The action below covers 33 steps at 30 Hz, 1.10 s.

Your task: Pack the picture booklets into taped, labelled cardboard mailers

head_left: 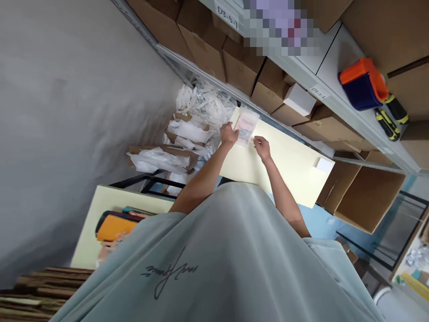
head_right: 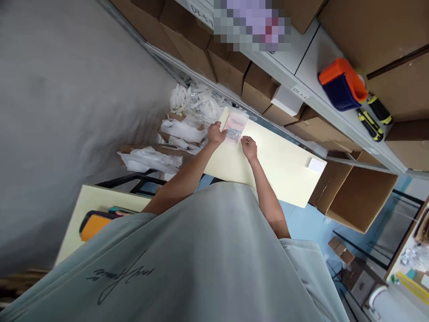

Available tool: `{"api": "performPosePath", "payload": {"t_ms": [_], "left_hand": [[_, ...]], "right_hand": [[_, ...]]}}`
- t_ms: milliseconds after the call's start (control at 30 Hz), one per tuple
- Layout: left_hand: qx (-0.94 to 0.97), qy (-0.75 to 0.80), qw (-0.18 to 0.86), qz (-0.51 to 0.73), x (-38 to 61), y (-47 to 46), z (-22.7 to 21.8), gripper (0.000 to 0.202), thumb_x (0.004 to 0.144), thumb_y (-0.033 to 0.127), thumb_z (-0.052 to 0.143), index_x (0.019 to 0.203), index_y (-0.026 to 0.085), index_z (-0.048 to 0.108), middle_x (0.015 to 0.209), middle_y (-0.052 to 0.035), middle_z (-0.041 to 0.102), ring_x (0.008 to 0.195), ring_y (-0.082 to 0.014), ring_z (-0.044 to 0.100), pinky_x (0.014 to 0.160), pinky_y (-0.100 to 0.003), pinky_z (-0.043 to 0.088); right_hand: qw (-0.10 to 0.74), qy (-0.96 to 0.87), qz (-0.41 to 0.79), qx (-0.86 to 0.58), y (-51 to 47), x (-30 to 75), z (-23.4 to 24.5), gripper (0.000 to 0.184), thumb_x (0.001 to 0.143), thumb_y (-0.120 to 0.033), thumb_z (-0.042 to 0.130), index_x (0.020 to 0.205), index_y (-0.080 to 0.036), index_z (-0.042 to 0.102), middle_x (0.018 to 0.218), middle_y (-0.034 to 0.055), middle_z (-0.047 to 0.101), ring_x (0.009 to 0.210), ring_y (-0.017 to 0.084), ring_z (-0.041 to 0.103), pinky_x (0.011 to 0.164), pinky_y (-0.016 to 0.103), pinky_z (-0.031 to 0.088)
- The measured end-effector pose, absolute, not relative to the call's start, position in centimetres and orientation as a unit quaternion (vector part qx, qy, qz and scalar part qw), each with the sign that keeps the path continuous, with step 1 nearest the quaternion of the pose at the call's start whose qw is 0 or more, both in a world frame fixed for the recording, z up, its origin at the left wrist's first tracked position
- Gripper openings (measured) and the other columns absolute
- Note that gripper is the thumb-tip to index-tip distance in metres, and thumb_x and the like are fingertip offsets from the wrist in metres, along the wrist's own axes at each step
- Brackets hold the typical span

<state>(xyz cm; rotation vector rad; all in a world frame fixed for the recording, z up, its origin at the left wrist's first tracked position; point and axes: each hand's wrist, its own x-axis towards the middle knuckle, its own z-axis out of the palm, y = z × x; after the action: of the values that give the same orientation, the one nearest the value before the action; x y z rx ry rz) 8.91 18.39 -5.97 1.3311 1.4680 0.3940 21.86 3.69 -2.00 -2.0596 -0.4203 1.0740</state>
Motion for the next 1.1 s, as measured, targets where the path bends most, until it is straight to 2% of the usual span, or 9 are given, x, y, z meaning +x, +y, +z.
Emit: {"api": "performPosePath", "payload": {"t_ms": [100, 267, 400, 533, 667, 833, 1100], "left_hand": [[0.549, 0.616, 0.533, 0.19, 7.0, 15.9, -2.9, 0.034, 0.078, 0.01, 0.085, 0.11, 0.021, 0.079, 0.128, -0.0197, 0.08, 0.138, -0.0407, 0.073, 0.134, -0.06, 0.047], [0.477, 0.594, 0.565, 0.316, -0.5, 6.7, 2.6, 0.026, 0.087, 0.028, 0.086, 0.112, 0.023, 0.082, 0.121, -0.0148, 0.086, 0.123, -0.0318, 0.082, 0.117, -0.051, 0.063], [0.417, 0.615, 0.552, 0.378, -7.0, -1.9, 6.3, 0.041, 0.084, 0.051, 0.094, 0.112, 0.023, 0.084, 0.115, -0.0156, 0.089, 0.115, -0.0332, 0.085, 0.114, -0.053, 0.068], [0.369, 0.653, 0.493, 0.442, -11.6, -7.5, 8.8, 0.053, 0.08, 0.066, 0.099, 0.11, 0.024, 0.085, 0.114, -0.0154, 0.09, 0.116, -0.0353, 0.086, 0.114, -0.054, 0.069], [0.317, 0.668, 0.425, 0.522, -15.1, -11.2, 11.0, 0.055, 0.082, 0.069, 0.096, 0.111, 0.024, 0.084, 0.116, -0.0152, 0.09, 0.12, -0.0341, 0.086, 0.117, -0.052, 0.068], [0.27, 0.668, 0.356, 0.595, -21.5, -16.0, 13.8, 0.046, 0.092, 0.065, 0.09, 0.109, 0.024, 0.082, 0.119, -0.0133, 0.089, 0.122, -0.0306, 0.086, 0.119, -0.049, 0.066], [0.166, 0.701, 0.214, 0.66, -39.6, -28.8, 14.4, 0.042, 0.096, 0.064, 0.087, 0.101, 0.024, 0.076, 0.112, -0.0091, 0.086, 0.117, -0.0265, 0.083, 0.113, -0.042, 0.066]], "right_hand": [[0.395, -0.231, 0.415, -0.787, 2.1, 22.6, -0.1, 0.036, 0.1, -0.045, 0.066, 0.125, -0.021, 0.078, 0.131, 0.0129, 0.086, 0.116, 0.021, 0.08, 0.108, 0.042, 0.068], [0.435, -0.29, 0.449, -0.725, 0.4, 21.5, 2.6, 0.041, 0.1, -0.051, 0.066, 0.125, -0.021, 0.078, 0.132, 0.015, 0.087, 0.118, 0.025, 0.082, 0.109, 0.046, 0.068], [0.439, -0.328, 0.51, -0.664, -1.0, 18.3, 5.0, 0.04, 0.103, -0.053, 0.069, 0.124, -0.021, 0.078, 0.13, 0.016, 0.088, 0.117, 0.026, 0.085, 0.111, 0.048, 0.068], [0.401, -0.396, 0.551, -0.616, -2.9, 14.1, 7.0, 0.045, 0.105, -0.061, 0.069, 0.124, -0.022, 0.079, 0.131, 0.0167, 0.088, 0.116, 0.026, 0.086, 0.112, 0.048, 0.068], [0.362, -0.451, 0.594, -0.56, -5.0, 8.6, 8.1, 0.051, 0.102, -0.068, 0.071, 0.121, -0.022, 0.079, 0.127, 0.0168, 0.09, 0.114, 0.029, 0.087, 0.111, 0.049, 0.069], [0.291, -0.542, 0.628, -0.477, -8.1, -1.5, 9.5, 0.058, 0.097, -0.077, 0.074, 0.119, -0.023, 0.081, 0.119, 0.0149, 0.091, 0.108, 0.031, 0.087, 0.107, 0.051, 0.071], [0.165, -0.652, 0.67, -0.315, -15.6, -23.2, 12.1, 0.066, 0.099, -0.086, 0.072, 0.121, -0.025, 0.083, 0.12, 0.0133, 0.09, 0.108, 0.03, 0.088, 0.107, 0.05, 0.071]]}}
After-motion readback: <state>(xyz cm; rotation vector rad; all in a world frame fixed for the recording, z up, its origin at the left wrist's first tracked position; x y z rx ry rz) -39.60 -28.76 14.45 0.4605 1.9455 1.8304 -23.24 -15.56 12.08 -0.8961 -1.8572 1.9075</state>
